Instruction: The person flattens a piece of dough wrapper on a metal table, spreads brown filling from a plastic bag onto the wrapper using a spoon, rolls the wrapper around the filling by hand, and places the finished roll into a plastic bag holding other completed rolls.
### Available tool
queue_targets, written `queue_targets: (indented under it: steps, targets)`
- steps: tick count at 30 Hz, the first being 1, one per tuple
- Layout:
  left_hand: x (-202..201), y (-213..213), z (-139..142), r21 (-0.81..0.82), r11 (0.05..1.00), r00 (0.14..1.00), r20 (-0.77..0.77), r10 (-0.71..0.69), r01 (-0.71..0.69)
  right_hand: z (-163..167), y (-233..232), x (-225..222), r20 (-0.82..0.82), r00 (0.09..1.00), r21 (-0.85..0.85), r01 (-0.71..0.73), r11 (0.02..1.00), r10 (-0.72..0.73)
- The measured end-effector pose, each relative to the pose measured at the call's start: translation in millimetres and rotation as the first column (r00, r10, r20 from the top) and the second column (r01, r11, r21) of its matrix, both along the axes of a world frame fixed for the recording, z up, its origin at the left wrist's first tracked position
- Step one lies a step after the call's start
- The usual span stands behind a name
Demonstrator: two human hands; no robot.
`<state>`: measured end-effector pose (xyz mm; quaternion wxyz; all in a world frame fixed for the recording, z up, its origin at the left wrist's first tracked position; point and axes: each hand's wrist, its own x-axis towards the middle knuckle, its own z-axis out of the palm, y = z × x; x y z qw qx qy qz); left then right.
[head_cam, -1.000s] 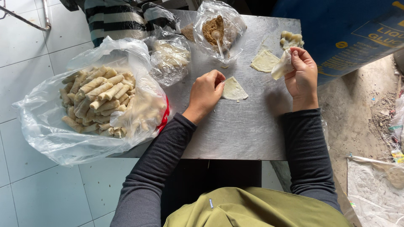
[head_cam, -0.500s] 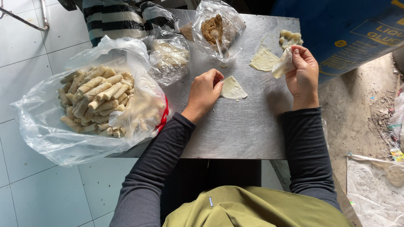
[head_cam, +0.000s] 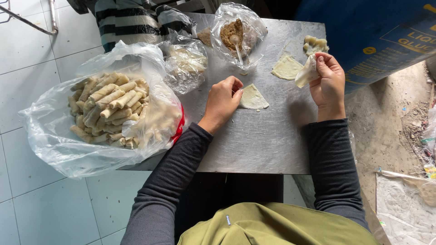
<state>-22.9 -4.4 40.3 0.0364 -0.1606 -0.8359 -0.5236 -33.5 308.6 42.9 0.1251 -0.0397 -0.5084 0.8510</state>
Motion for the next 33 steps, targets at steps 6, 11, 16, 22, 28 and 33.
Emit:
queue_targets:
  steps: [6,11,16,22,28,33]
  targets:
    - [-1,0,-1,-0.002,1.000,1.000,0.009,0.021,-0.021,-1,1,0,-0.011,1.000,0.005,-0.019,1.000,0.019]
    - [-2,0,-3,-0.026,0.999,0.999,0.007,0.040,-0.040,0,2,0,-0.007,1.000,-0.013,-0.024,1.000,0.024]
    - [-2,-6,-4,-0.060,0.997,0.997,0.061,0.053,-0.050,13,-5,7,-0.165,0.986,0.592,0.081,0.802,0.022]
    - [-2,-11,-1,-0.074,0.997,0.995,0.088,0.044,-0.038,31,-46,25,0.150,0.914,0.963,-0.221,0.153,0.376]
    - [-1,-12,4,-0.147,0.988,0.989,0.132,0.073,-0.054,44,-92,7,-0.161,0.955,0.957,0.089,0.276,0.248]
    - [0,-11,2,-0.182,0.982,0.989,0.120,0.082,-0.060,49,-126,-27,-0.187,0.907,0.978,0.208,-0.016,0.378]
